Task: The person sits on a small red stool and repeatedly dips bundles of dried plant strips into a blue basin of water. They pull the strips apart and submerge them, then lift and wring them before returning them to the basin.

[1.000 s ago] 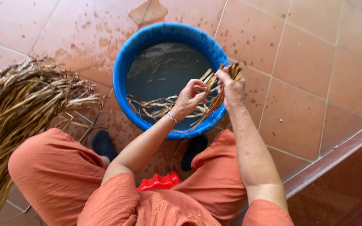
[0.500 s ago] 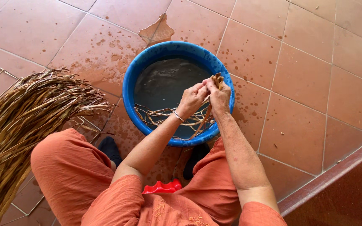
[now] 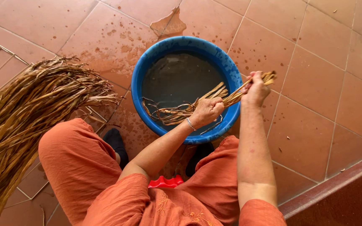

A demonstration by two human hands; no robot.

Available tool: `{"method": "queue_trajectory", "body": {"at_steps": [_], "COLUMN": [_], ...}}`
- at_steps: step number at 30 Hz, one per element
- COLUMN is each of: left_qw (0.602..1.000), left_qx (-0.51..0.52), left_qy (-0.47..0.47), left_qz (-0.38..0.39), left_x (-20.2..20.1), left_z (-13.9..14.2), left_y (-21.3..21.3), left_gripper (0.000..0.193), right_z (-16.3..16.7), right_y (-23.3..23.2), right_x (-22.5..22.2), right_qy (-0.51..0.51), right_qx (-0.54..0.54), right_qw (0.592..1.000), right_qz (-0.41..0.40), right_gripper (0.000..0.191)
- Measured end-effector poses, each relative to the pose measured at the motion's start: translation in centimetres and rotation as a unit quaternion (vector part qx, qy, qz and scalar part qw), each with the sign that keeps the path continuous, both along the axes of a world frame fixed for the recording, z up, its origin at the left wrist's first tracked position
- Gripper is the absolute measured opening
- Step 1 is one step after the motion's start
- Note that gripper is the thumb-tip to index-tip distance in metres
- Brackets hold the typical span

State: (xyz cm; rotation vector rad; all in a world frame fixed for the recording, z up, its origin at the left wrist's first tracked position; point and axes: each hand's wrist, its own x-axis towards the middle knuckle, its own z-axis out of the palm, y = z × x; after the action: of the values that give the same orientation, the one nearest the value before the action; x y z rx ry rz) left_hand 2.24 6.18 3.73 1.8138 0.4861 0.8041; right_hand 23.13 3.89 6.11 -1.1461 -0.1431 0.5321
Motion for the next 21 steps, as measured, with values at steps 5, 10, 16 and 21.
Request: {"method": "queue_trajectory", "body": {"at_steps": [5,10,16,21], "left_qw": [0.999,0.994,0.991,0.993], "left_qx": [-0.012,0.098,0.064,-0.033], "left_qy": [0.012,0.017,0.097,0.087], "left_qz": [-0.038,-0.048,-0.059,-0.066], "left_x": [-1.1,-3.9,-6.5,-10.4], "left_z": [-2.2,-4.6,-8.3,-11.8], "left_y": [-0.7,-1.0,0.1,0.6], "left_gripper": [0.022,0.021,0.019,0.017], "right_z": [-1.6,-1.0,-1.8,-3.4], "right_y": [-1.3,-3.0,-6.3,-9.1], "right_x": [3.5,8.0,11.0,13.1], "right_qy": [0.016,0.026,0.036,-0.007], "right_qx": [0.001,-0.029,-0.013,-0.031], "right_qw": [0.999,0.992,0.983,0.978], "right_qz": [-0.034,-0.124,-0.182,-0.206], "right_gripper": [0.019,0.020,0.021,0.020]}}
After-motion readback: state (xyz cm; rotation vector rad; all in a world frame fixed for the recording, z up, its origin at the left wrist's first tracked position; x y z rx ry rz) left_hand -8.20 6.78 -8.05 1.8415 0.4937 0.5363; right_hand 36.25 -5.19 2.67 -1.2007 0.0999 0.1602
